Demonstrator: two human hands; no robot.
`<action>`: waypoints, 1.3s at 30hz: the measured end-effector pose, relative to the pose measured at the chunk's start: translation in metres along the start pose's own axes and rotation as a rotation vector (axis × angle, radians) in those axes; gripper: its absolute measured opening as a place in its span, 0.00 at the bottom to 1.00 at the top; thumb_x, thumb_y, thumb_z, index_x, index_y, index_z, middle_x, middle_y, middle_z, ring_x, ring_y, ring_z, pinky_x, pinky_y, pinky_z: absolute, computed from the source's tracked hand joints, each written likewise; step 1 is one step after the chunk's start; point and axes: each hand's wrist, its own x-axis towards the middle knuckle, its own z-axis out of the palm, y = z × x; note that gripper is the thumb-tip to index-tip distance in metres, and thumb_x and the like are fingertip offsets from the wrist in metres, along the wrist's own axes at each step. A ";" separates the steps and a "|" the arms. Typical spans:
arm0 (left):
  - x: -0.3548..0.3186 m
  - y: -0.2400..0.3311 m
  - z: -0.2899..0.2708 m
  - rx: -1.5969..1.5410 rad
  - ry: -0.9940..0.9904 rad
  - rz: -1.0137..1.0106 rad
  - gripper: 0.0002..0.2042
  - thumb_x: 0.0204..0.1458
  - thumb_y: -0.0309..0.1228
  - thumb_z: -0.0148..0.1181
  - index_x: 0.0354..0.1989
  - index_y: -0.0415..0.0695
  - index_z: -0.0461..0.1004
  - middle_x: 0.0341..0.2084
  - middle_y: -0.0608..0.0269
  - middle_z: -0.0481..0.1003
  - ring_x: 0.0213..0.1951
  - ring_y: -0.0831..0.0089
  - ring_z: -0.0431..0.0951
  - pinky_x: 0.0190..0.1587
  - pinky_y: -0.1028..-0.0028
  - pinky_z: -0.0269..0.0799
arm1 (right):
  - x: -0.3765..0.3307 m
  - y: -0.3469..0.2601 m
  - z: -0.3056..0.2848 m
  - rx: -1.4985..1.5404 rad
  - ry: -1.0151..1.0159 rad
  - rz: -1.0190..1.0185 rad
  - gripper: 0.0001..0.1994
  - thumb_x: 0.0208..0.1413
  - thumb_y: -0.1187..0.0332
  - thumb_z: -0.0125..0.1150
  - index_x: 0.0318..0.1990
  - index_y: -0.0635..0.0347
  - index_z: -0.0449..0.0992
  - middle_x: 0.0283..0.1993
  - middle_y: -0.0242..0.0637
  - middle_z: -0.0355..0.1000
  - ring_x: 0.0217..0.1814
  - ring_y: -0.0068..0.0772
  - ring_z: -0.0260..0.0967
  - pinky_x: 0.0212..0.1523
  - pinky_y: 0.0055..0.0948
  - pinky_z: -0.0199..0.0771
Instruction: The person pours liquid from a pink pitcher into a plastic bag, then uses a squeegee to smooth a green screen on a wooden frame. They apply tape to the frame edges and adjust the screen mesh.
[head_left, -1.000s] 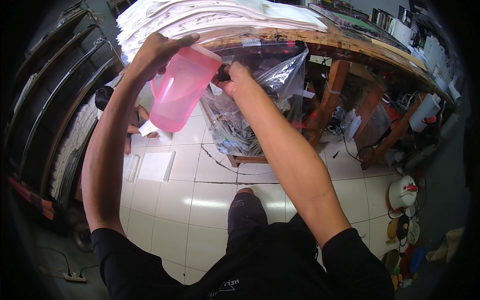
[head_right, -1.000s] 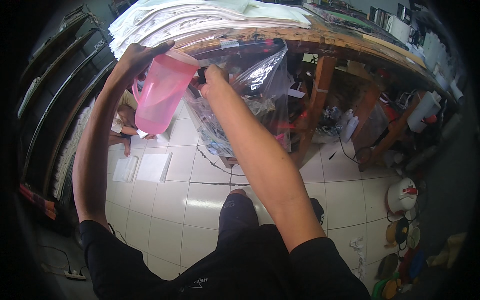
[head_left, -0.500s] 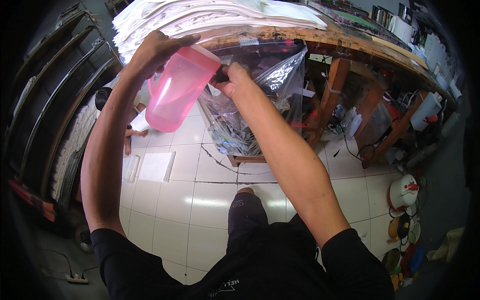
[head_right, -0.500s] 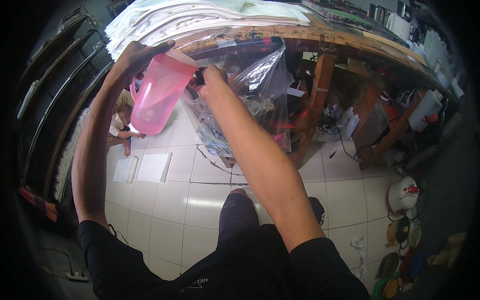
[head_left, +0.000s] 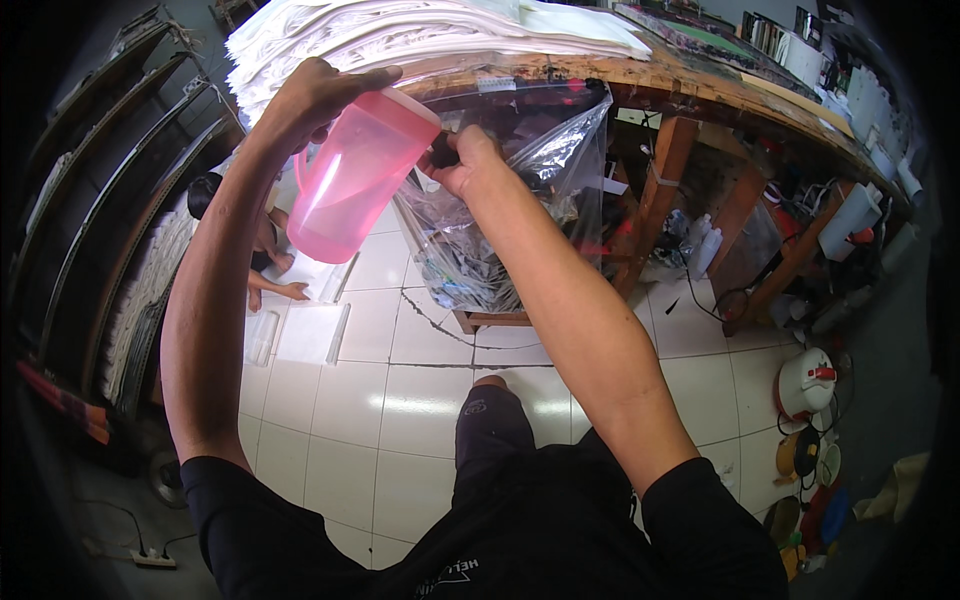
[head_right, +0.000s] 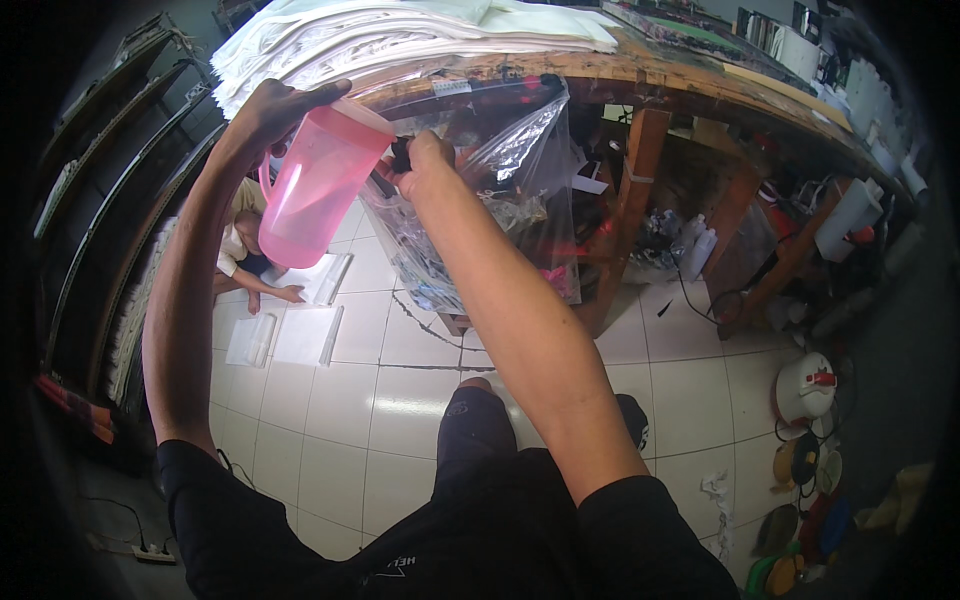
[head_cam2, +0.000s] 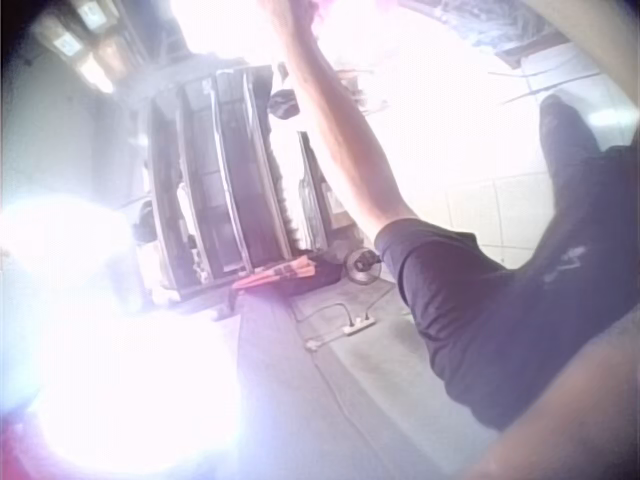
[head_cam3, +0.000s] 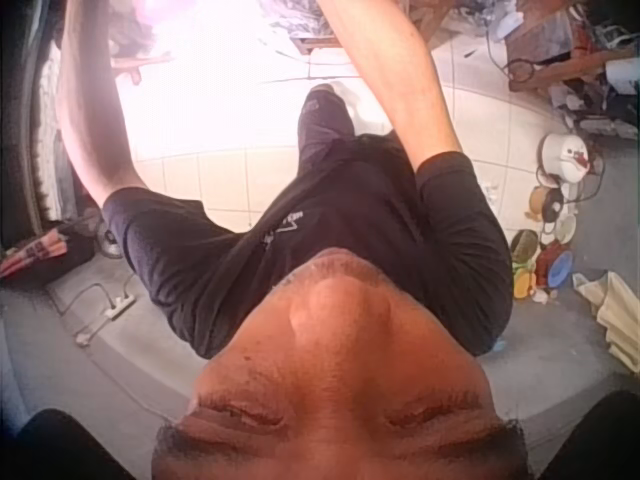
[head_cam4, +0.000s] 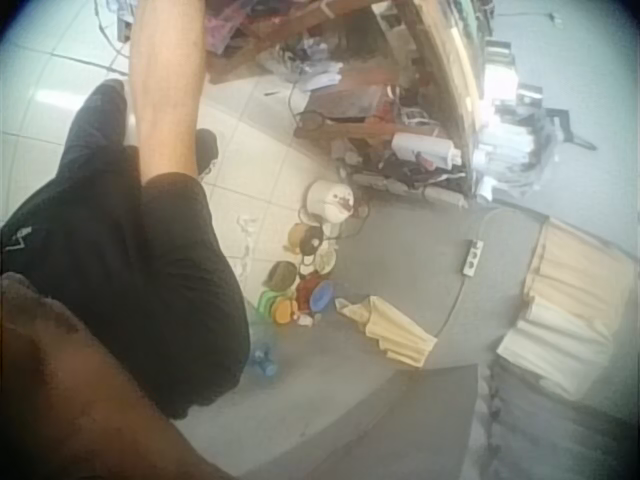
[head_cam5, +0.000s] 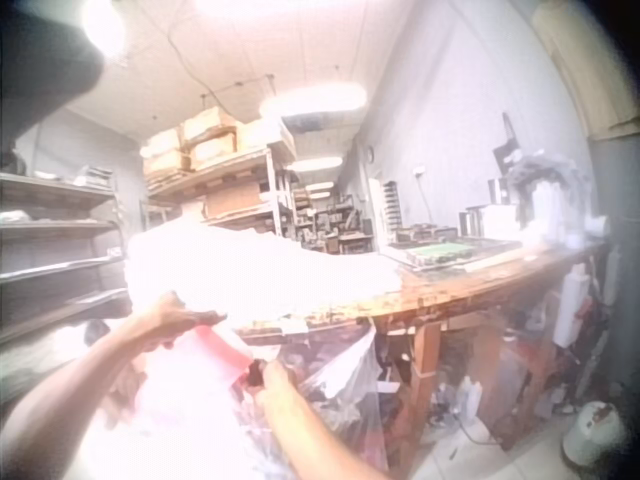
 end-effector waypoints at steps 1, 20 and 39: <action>-0.001 0.002 0.000 0.001 0.000 0.001 0.30 0.48 0.62 0.69 0.18 0.42 0.81 0.08 0.68 0.69 0.12 0.79 0.66 0.17 0.74 0.59 | 0.003 -0.002 -0.002 -0.001 -0.012 0.012 0.11 0.65 0.79 0.40 0.52 0.68 0.66 0.50 0.51 0.66 0.48 0.46 0.67 0.50 0.53 0.77; -0.009 -0.014 -0.001 -0.147 0.080 -0.064 0.33 0.50 0.62 0.69 0.12 0.43 0.71 0.07 0.69 0.62 0.10 0.77 0.64 0.14 0.72 0.61 | 0.002 -0.002 -0.004 -0.186 0.130 -0.163 0.06 0.63 0.76 0.57 0.32 0.63 0.71 0.21 0.34 0.62 0.17 0.26 0.59 0.19 0.28 0.72; -0.005 -0.016 0.001 -0.130 0.035 -0.015 0.34 0.48 0.65 0.68 0.14 0.41 0.74 0.07 0.69 0.63 0.10 0.78 0.66 0.14 0.72 0.61 | 0.008 0.002 -0.006 -0.053 -0.062 -0.016 0.15 0.68 0.63 0.37 0.50 0.63 0.66 0.40 0.45 0.72 0.41 0.41 0.71 0.39 0.46 0.72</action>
